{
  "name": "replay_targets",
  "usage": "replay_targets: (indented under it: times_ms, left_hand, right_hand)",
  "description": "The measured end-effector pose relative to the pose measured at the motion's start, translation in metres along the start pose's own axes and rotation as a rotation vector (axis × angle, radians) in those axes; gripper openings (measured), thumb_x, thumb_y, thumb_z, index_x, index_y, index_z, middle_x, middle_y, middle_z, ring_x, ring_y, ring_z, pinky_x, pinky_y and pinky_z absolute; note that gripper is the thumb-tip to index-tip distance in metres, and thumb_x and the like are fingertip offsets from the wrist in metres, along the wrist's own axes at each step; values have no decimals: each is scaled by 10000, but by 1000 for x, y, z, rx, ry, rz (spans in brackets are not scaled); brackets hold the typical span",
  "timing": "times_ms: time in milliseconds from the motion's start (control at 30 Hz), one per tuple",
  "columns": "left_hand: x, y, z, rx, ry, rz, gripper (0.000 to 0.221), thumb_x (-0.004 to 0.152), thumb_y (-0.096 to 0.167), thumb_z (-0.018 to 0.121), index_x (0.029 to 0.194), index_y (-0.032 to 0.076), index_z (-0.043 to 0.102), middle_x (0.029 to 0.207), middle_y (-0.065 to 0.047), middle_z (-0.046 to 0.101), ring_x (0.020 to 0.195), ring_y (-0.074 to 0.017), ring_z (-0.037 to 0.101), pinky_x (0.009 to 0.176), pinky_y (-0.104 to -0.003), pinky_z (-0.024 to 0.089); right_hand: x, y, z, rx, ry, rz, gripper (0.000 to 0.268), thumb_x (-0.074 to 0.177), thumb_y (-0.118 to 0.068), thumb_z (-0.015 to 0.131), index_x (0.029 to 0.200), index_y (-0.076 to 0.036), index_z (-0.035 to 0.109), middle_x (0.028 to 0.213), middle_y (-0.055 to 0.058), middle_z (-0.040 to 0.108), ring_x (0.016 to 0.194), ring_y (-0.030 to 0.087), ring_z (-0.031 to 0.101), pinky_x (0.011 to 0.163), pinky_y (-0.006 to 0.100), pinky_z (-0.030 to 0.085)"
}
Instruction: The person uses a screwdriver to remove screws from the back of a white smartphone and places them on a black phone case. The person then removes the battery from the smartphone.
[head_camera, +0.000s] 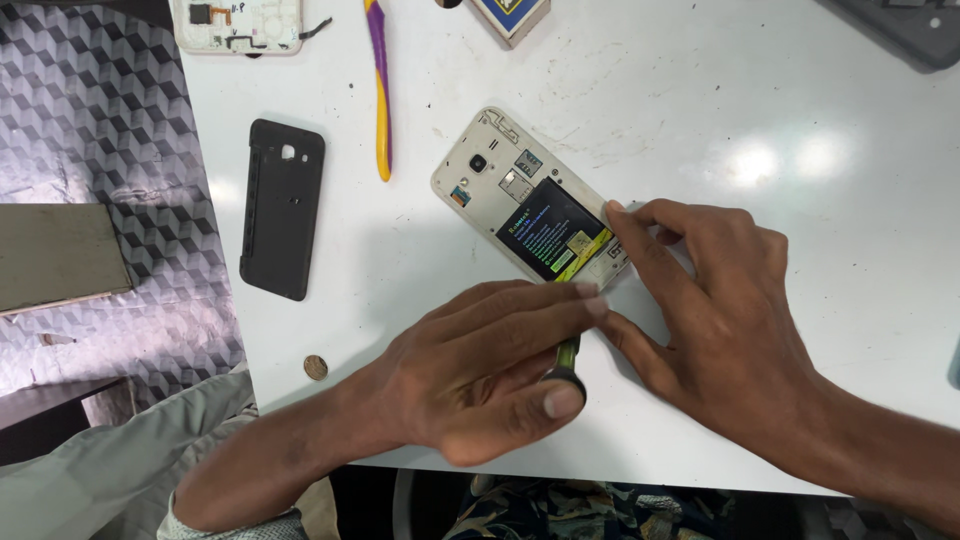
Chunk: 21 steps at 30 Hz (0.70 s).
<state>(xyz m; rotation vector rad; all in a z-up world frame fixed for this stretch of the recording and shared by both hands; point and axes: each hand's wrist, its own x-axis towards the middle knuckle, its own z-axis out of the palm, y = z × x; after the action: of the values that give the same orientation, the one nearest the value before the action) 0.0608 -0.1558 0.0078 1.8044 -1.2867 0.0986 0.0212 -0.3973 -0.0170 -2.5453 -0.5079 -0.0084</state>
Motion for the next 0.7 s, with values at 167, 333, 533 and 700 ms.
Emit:
replay_targets:
  times_ms: [167, 333, 533, 700]
  left_hand:
    - [3, -3, 4, 155, 79, 75, 406, 1058, 112, 781, 1278, 112, 439, 1073, -214, 714, 952, -331, 750, 774, -460, 655]
    - [5, -1, 6, 103, 37, -25, 438, 1011, 91, 737, 1326, 97, 433, 1120, -224, 713, 1044, -381, 749, 893, -507, 665]
    - [9, -9, 16, 159, 260, 74, 592, 996, 147, 827, 1406, 150, 400, 1049, -168, 724, 972, -322, 761, 907, -540, 668]
    - [9, -7, 12, 135, 55, -6, 624, 1028, 121, 772, 1459, 226, 333, 1201, -149, 724, 1138, -312, 744, 1077, -546, 593]
  right_hand:
    - [0, -1, 2, -27, 1, -6, 836, 812, -359, 817, 1482, 12, 481, 1329, 208, 503, 1124, 288, 491, 902, 493, 360]
    - [0, -1, 2, 2, -12, 10, 815, 810, -339, 808, 1469, 15, 485, 1340, 200, 509, 1118, 283, 502, 876, 491, 356]
    - [0, 0, 3, -53, 17, -19, 843, 825, -384, 814, 1482, 28, 486, 1344, 202, 500, 1123, 274, 491, 900, 475, 362]
    - [0, 0, 2, -5, -4, -2, 824, 793, -350, 813, 1457, 23, 498, 1338, 203, 502, 1130, 285, 499, 881, 488, 353]
